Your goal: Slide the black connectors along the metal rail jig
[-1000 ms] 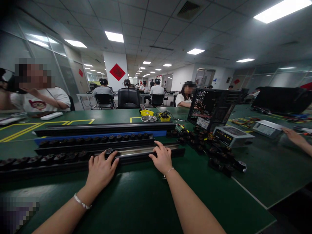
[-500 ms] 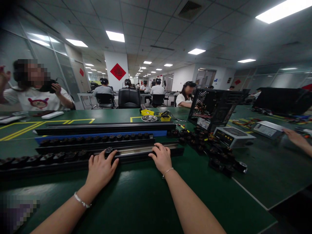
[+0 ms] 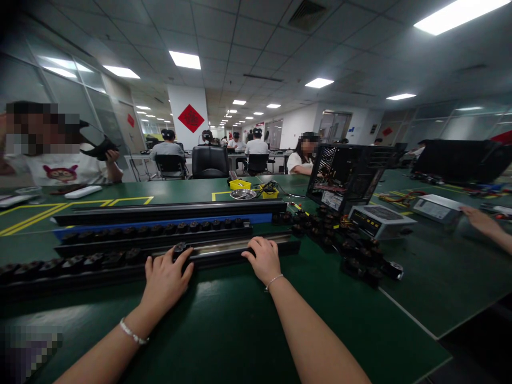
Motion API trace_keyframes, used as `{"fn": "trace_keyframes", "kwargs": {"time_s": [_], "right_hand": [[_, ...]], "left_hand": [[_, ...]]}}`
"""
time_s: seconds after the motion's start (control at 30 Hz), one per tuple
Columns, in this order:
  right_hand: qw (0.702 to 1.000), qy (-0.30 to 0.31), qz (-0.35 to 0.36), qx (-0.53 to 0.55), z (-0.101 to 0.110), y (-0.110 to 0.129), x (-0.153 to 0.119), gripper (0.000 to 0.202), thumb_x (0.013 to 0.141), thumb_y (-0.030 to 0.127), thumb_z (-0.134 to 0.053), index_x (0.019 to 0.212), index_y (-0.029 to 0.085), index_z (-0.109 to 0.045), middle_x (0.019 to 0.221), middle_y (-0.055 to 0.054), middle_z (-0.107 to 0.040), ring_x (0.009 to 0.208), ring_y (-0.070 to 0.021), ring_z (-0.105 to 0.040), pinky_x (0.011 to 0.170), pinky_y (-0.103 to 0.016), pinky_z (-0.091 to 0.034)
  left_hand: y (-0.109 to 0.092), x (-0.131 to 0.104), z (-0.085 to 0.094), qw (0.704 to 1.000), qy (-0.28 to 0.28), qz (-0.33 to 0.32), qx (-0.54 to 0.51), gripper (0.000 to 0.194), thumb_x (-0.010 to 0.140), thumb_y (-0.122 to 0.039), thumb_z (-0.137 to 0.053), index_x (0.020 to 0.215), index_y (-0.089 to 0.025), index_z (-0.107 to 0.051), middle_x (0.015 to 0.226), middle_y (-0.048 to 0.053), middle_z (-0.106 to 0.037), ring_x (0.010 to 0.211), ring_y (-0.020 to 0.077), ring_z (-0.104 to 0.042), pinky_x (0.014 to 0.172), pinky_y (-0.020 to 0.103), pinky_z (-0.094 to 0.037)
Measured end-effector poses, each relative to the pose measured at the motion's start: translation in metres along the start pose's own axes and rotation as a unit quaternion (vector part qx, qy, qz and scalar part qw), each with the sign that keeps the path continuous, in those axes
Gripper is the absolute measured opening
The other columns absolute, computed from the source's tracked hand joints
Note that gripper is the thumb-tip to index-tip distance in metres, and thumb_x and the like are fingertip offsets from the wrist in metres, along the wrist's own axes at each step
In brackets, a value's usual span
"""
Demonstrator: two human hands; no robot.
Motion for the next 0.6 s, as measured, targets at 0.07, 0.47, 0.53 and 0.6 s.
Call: {"fn": "trace_keyframes", "kwargs": {"time_s": [0.07,0.47,0.53,0.6], "right_hand": [[1.0,0.005,0.001,-0.008,0.0001,0.0005,0.0003,0.018,0.084,0.04,-0.053,0.086,0.024,-0.06,0.105,-0.003,-0.063,0.099,-0.019,-0.053,0.087,-0.036,-0.03],[1.0,0.003,0.0,-0.009,0.0025,0.0019,0.0005,0.017,0.083,0.04,-0.053,0.084,0.024,-0.059,0.104,-0.002,-0.062,0.1,-0.0187,-0.053,0.089,-0.037,-0.03],[1.0,0.004,-0.003,-0.006,0.0029,0.0021,0.0006,0.017,0.083,0.04,-0.054,0.083,0.024,-0.059,0.104,-0.002,-0.062,0.101,-0.0188,-0.053,0.089,-0.037,-0.03],[1.0,0.004,-0.003,-0.005,0.0029,0.0023,0.0005,0.017,0.083,0.04,-0.054,0.083,0.024,-0.059,0.105,-0.002,-0.062,0.101,-0.0189,-0.053,0.089,-0.037,-0.03]], "left_hand": [[0.0,0.0001,-0.001,1.0,0.002,-0.001,-0.005,0.044,0.085,-0.04,-0.04,0.126,-0.032,-0.052,0.129,0.013,-0.052,0.113,0.0304,-0.05,0.103,0.056,-0.022],[-0.005,0.0006,-0.0041,0.999,0.018,-0.031,-0.036,0.045,0.083,-0.041,-0.043,0.127,-0.034,-0.051,0.133,0.01,-0.051,0.115,0.0301,-0.049,0.104,0.058,-0.019],[-0.0066,0.0003,-0.0034,0.998,0.018,-0.047,-0.041,0.045,0.083,-0.04,-0.044,0.128,-0.034,-0.05,0.133,0.01,-0.051,0.114,0.0292,-0.049,0.105,0.056,-0.019],[-0.0081,-0.0001,-0.0024,0.997,0.014,-0.065,-0.044,0.046,0.083,-0.039,-0.044,0.129,-0.034,-0.048,0.133,0.01,-0.051,0.114,0.0283,-0.049,0.105,0.054,-0.021]]}}
Point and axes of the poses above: each hand's wrist, its own x-axis towards the middle knuckle, its own z-axis out of the back of the hand, y = z × x, the point moved 6 cm from there along x, towards the middle knuckle
